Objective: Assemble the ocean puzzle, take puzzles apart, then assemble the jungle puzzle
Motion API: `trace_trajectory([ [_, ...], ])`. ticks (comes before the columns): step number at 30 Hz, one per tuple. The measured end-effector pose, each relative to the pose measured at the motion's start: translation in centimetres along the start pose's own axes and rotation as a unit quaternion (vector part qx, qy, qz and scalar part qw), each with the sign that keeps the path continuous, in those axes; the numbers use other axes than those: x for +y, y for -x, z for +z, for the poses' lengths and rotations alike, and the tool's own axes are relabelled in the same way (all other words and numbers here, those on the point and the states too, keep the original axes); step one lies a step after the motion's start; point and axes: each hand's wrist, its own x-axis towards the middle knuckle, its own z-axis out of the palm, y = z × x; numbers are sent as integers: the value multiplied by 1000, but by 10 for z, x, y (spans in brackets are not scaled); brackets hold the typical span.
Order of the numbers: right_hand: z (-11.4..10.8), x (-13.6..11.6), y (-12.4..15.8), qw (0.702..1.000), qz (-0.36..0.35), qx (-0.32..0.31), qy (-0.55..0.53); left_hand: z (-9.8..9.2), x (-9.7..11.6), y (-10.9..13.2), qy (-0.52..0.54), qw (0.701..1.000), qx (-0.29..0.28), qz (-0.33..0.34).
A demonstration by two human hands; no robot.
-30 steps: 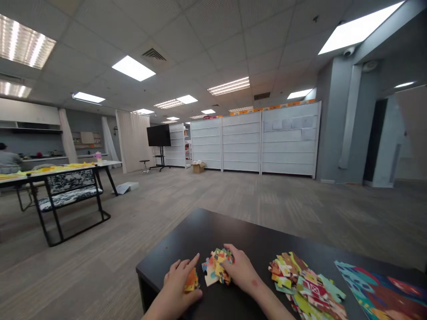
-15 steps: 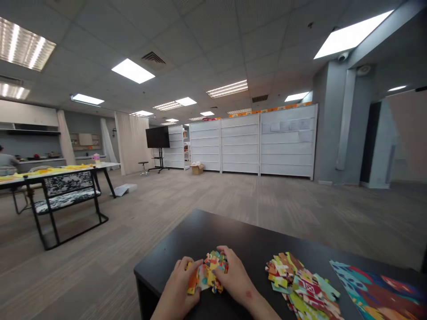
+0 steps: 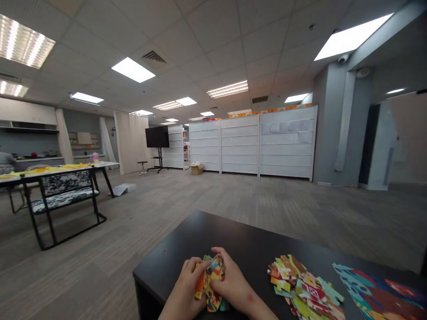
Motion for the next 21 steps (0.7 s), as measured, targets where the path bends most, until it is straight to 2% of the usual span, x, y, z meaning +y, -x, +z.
trace_trajectory([
  [4, 5, -4, 2, 997, -18, 16, -77, 2, -2, 1, 8, 1000, 8, -24],
  [7, 6, 0, -2, 997, -29, 56, -47, 0, -1, -2, 8, 999, -4, -52],
  [11, -11, 15, -16, 989, -21, 148, -4, -6, -2, -8, -29, 994, -54, -93],
  [14, -28, 27, -18, 981, -22, 191, 8, -9, -3, -9, -48, 995, -47, -77],
  [16, -32, 32, -11, 982, -48, 183, 21, -9, -2, -4, -47, 997, -28, -55],
  [19, -26, 35, 3, 987, -85, 127, 55, -6, 0, 9, -37, 998, 6, -41],
  [21, -21, 36, 7, 990, -82, 91, 70, -4, 3, 16, -30, 998, 39, -46],
])
